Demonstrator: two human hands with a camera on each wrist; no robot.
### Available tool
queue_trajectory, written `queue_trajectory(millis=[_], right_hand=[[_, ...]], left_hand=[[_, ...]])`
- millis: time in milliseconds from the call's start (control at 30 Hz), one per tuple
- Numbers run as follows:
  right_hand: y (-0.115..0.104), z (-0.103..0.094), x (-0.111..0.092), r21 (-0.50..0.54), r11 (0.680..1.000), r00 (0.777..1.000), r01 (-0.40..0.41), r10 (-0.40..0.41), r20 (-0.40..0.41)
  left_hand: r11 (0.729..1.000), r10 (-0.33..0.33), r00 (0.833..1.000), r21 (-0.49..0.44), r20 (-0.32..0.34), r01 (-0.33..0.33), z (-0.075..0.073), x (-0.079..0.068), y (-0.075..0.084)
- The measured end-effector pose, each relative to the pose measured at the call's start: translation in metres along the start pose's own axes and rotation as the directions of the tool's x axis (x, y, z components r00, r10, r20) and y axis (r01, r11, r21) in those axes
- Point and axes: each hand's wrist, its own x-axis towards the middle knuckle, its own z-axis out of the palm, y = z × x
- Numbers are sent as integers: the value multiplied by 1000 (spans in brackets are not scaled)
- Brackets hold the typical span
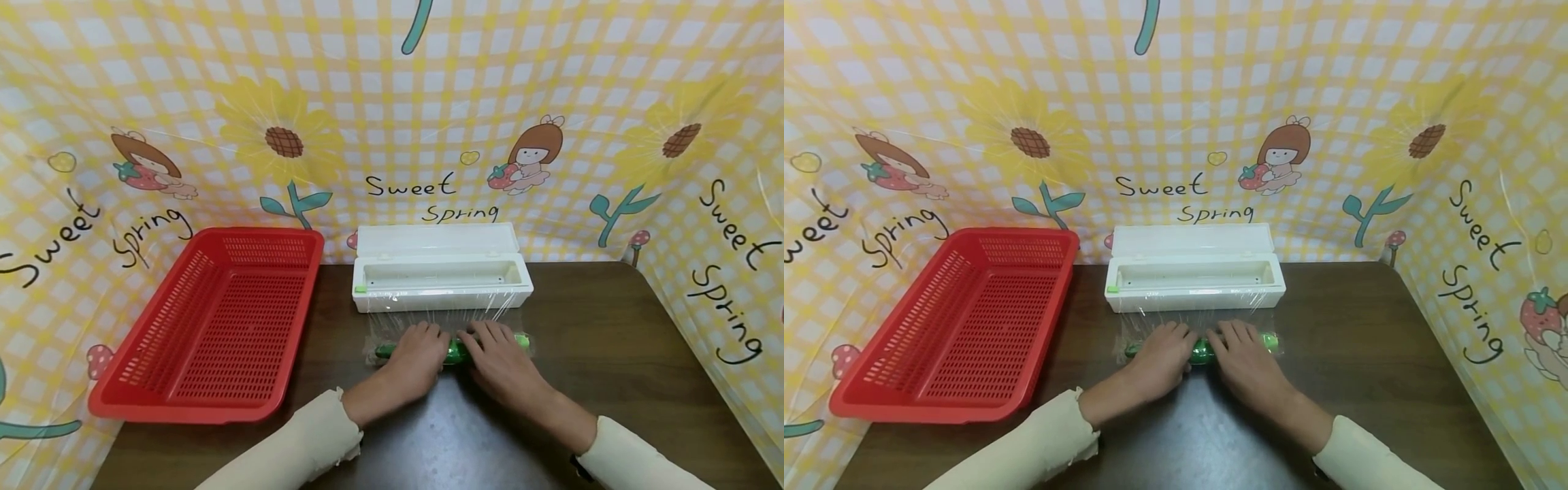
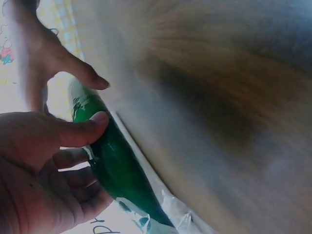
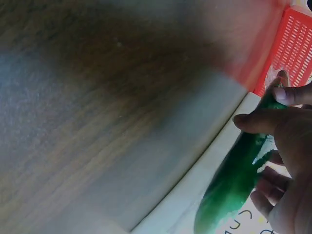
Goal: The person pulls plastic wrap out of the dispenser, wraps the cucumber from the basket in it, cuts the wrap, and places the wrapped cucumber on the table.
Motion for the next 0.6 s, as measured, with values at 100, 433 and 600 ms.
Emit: queue_trajectory(millis=[100, 433, 600], right_hand=[[-1, 2, 1, -15, 1000, 1000, 20, -20, -9], [-4, -2, 6, -98, 995, 999, 36, -33, 27], [-4, -6, 10, -89, 996, 998, 10, -5, 59]], left_hand=[[1000, -6, 1000, -26, 30, 7, -3, 1, -1], [1000, 8, 999, -13, -48, -9, -3, -5, 1], [994, -13, 995, 103, -97, 23, 5, -6, 7]])
